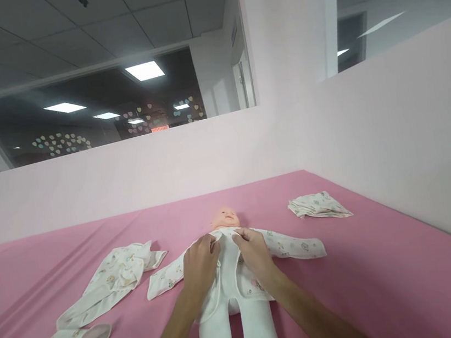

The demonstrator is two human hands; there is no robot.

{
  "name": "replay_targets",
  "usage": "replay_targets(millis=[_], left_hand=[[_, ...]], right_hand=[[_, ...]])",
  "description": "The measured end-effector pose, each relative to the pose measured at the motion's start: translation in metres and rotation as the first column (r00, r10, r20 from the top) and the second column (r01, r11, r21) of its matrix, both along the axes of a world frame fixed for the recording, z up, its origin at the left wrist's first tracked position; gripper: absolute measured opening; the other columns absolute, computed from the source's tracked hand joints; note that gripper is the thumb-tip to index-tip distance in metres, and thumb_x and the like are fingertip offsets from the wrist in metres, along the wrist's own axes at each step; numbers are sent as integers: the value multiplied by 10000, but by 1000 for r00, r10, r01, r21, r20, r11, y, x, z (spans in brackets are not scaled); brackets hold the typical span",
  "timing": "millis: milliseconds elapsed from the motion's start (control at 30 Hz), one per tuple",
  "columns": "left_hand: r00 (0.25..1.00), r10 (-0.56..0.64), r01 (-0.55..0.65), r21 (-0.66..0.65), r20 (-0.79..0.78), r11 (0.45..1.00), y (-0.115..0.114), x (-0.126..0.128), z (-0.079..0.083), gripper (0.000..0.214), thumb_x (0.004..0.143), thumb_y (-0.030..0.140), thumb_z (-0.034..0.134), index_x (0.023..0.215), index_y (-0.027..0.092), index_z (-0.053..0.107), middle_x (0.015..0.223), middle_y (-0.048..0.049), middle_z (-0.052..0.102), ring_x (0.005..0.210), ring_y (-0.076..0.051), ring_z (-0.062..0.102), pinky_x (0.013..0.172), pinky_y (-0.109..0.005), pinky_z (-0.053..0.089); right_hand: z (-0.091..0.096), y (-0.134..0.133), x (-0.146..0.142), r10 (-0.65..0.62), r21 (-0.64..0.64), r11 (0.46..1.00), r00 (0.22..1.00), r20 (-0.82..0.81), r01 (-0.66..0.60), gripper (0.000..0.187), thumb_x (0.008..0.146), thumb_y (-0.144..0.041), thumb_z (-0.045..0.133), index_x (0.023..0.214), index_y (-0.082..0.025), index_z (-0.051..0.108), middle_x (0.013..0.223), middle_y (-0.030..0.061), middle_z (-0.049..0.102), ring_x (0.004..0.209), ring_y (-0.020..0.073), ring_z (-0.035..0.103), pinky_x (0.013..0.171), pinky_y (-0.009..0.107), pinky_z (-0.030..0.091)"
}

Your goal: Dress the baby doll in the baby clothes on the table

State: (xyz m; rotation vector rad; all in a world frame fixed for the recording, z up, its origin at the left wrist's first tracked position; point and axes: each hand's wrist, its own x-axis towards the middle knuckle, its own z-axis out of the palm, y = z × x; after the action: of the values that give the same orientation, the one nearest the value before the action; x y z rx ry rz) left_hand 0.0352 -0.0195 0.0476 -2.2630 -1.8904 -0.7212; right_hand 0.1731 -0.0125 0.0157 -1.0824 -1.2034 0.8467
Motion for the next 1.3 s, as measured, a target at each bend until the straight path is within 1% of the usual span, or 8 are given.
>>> replay_targets(millis=[133, 267, 433, 567, 800, 1033, 1200, 1300], left_hand=[[997, -34, 36, 21, -67, 999, 0, 3, -5, 237, 956, 255, 361, 829, 203, 555, 868, -39, 661, 792, -192, 601, 588, -303, 229], [995, -46, 48, 24, -88, 999, 0, 5, -7, 238, 966, 253, 348, 866, 203, 559, 881, -39, 664, 826, -202, 609, 601, -310, 241], [992, -55, 57, 18, -113, 998, 1, 5, -8, 223, 958, 220, 357, 899, 195, 571, 911, -45, 670, 845, -208, 612, 615, -316, 256], [992, -72, 74, 15, -107, 997, 1, 5, -10, 188, 939, 199, 386, 907, 192, 572, 922, -57, 669, 872, -217, 612, 625, -315, 274], [991, -91, 89, -26, -95, 996, -1, 5, -8, 143, 914, 179, 421, 917, 195, 562, 913, -61, 666, 911, -234, 607, 639, -317, 297], [989, -106, 103, -37, -103, 994, -3, 5, -6, 160, 893, 141, 407, 927, 193, 555, 932, -62, 662, 886, -226, 596, 636, -309, 310], [992, -110, 107, -48, -62, 993, -4, 5, -8, 158, 847, 105, 413, 862, 200, 538, 890, -68, 651, 840, -218, 582, 629, -299, 300], [986, -152, 155, -41, 60, 987, 0, 2, -8, 139, 822, 119, 414, 732, 203, 478, 793, -43, 618, 745, -186, 544, 602, -290, 280]], right_hand=[[3, -6, -2, 80, -97, 991, 993, -90, -88, 240, 771, -403, 540, 759, -189, 647, 642, 5, 623, 574, 167, 544, 553, 275, 434], [5, -10, -6, 91, -45, 995, 993, -73, -95, 220, 788, -369, 543, 787, -179, 655, 751, 21, 654, 697, 176, 569, 633, 273, 450], [3, -8, -9, 76, 17, 997, 997, -18, -76, 235, 808, -356, 528, 841, -176, 676, 812, 31, 685, 789, 193, 597, 719, 286, 458], [4, -12, -12, 48, 25, 998, 998, 45, -50, 198, 813, -327, 522, 833, -186, 660, 856, 32, 694, 816, 196, 609, 751, 295, 456], [2, -17, -18, -27, 19, 999, 995, 99, 26, 172, 805, -321, 513, 854, -201, 626, 889, 48, 682, 818, 205, 602, 718, 304, 464], [1, -17, -19, -21, 69, 998, 992, 127, 12, 161, 819, -301, 494, 855, -208, 620, 956, 45, 674, 893, 204, 608, 804, 313, 465], [-2, -21, -20, -42, 137, 990, 973, 226, 10, 164, 815, -249, 469, 787, -215, 627, 978, 66, 659, 960, 224, 589, 848, 346, 465], [-3, -22, -20, -44, 157, 988, 963, 267, 2, 202, 821, -220, 453, 833, -217, 654, 1032, 70, 655, 989, 224, 588, 876, 358, 463]])
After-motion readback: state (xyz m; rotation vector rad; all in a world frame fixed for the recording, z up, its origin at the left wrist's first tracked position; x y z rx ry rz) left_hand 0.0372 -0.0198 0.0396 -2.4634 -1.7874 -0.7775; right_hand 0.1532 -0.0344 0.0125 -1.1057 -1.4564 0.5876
